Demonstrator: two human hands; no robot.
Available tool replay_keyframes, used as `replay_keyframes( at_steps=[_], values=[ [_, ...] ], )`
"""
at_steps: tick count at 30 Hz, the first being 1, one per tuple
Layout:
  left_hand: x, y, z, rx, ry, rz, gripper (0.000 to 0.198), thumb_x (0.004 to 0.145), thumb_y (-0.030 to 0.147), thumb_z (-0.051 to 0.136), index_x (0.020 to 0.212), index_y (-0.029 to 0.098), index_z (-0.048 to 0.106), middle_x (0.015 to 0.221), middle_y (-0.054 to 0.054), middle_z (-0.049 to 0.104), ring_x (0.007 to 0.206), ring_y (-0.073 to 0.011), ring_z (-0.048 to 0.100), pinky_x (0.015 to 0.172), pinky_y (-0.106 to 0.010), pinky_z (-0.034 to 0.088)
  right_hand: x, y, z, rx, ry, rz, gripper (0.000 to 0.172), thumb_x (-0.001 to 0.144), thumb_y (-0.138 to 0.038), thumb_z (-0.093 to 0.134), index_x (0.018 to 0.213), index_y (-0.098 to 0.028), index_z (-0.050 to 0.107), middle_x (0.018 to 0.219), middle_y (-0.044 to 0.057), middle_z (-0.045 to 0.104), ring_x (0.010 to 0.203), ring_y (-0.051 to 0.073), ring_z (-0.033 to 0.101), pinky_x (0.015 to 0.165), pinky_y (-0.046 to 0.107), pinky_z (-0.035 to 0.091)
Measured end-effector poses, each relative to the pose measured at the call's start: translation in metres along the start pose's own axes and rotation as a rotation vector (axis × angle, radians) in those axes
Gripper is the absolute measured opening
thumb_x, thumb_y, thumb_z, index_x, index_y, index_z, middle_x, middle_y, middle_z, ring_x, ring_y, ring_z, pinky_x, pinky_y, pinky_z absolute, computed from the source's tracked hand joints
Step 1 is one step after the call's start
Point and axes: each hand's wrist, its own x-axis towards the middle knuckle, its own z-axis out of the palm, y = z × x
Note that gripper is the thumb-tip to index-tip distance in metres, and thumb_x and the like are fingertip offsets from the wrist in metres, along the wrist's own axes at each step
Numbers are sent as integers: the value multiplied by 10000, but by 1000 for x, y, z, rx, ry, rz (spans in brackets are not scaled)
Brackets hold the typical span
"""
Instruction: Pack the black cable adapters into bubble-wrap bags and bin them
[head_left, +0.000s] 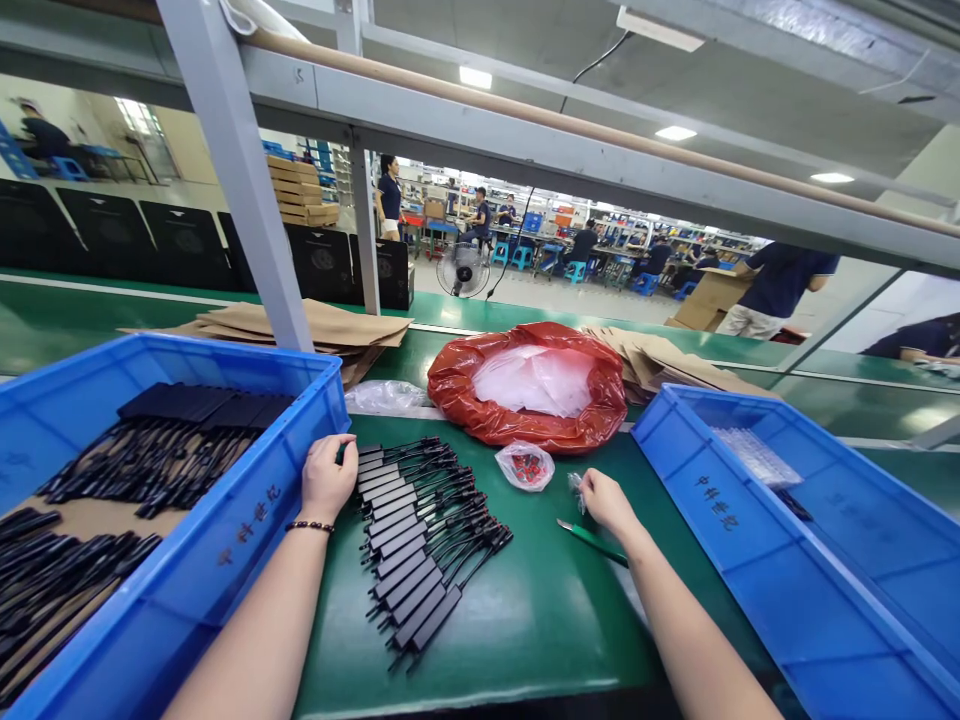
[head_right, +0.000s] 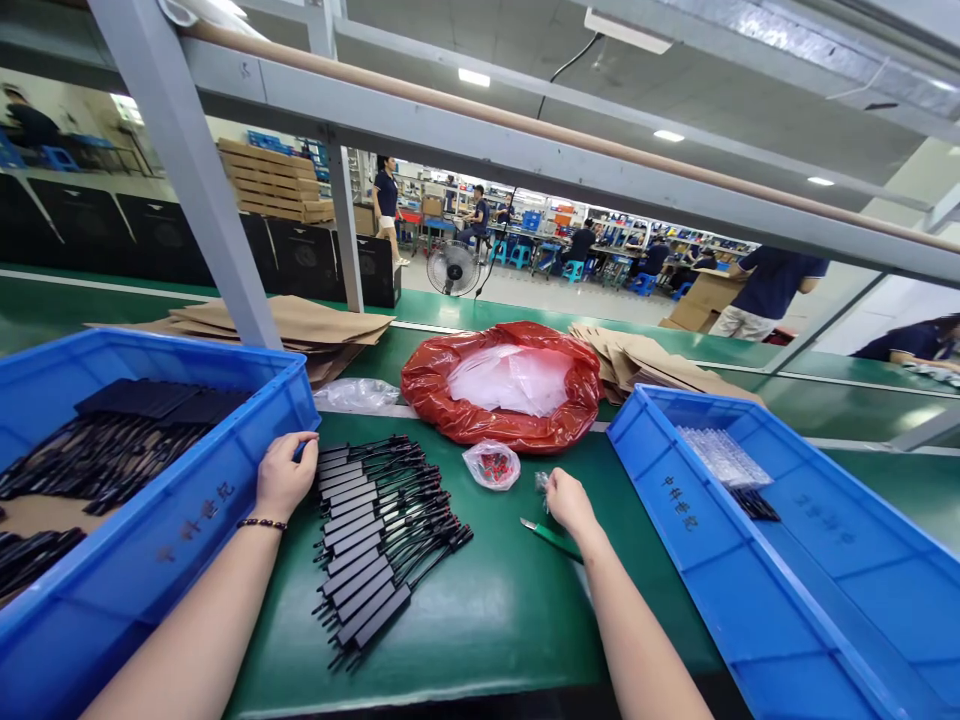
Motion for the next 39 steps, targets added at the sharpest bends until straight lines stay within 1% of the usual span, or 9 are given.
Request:
replay_keyframes(
  at_steps=[4,8,13,16,20,25,30,32,39],
  values=[
    [1,1,1,-12,-4,12,189,782,269,409,775,181,576,773,-83,632,814,-230,562,800,-342,431,3,14,-9,96,75,31,144,745,-180,453,604,-203,462,537,-12,551,531,136,507,501,215,319],
    [1,2,1,-21,-7,5,183,784,256,412,778,179,578,782,-83,629,817,-225,559,804,-344,429,4,7,-21,230,121,30,189,776,-317,423,645,-201,494,479,-22,530,459,130,504,478,218,354],
    [-2,8,-3,5,-29,-22,181,782,212,405,790,167,581,820,-77,628,840,-204,559,835,-337,429,18,-46,-36,541,152,-146,308,745,-479,461,681,-185,526,456,-24,501,411,127,464,436,228,357],
    [-2,16,-7,51,-60,-48,194,776,179,408,834,161,592,898,-78,617,905,-191,551,871,-328,420,38,-98,-34,456,126,-339,274,763,-431,459,696,-181,548,493,-15,533,458,138,486,484,239,369],
    [8,35,-2,128,-166,-70,222,767,185,454,923,197,611,1072,-70,566,1048,-202,490,934,-343,384,68,-174,-12,159,18,-551,180,805,-267,430,740,-172,568,652,26,620,609,158,552,573,236,366],
    [43,54,28,219,-348,-140,231,765,223,509,974,196,602,1112,-89,539,1067,-231,474,908,-350,393,97,-241,28,-12,-47,-600,189,849,-166,399,795,-165,580,766,55,649,696,157,572,599,224,338],
    [75,54,65,282,-459,-282,375,722,323,607,1037,128,547,1099,-153,508,1035,-281,494,829,-394,427,112,-265,61,-129,-83,-623,181,817,-100,441,762,-142,609,714,72,618,682,170,569,588,236,329],
    [80,50,73,282,-489,-319,340,745,313,599,1019,119,549,1114,-144,504,1003,-262,511,810,-406,436,115,-269,71,-165,-102,-661,163,799,-91,470,759,-144,620,738,65,600,684,161,565,588,231,335],
    [74,35,63,158,-473,-303,135,823,199,468,848,135,584,967,-75,562,827,-166,556,753,-334,442,118,-288,94,-183,-58,-706,237,879,-185,401,838,-161,633,942,80,513,699,141,556,578,223,376]
  ],
)
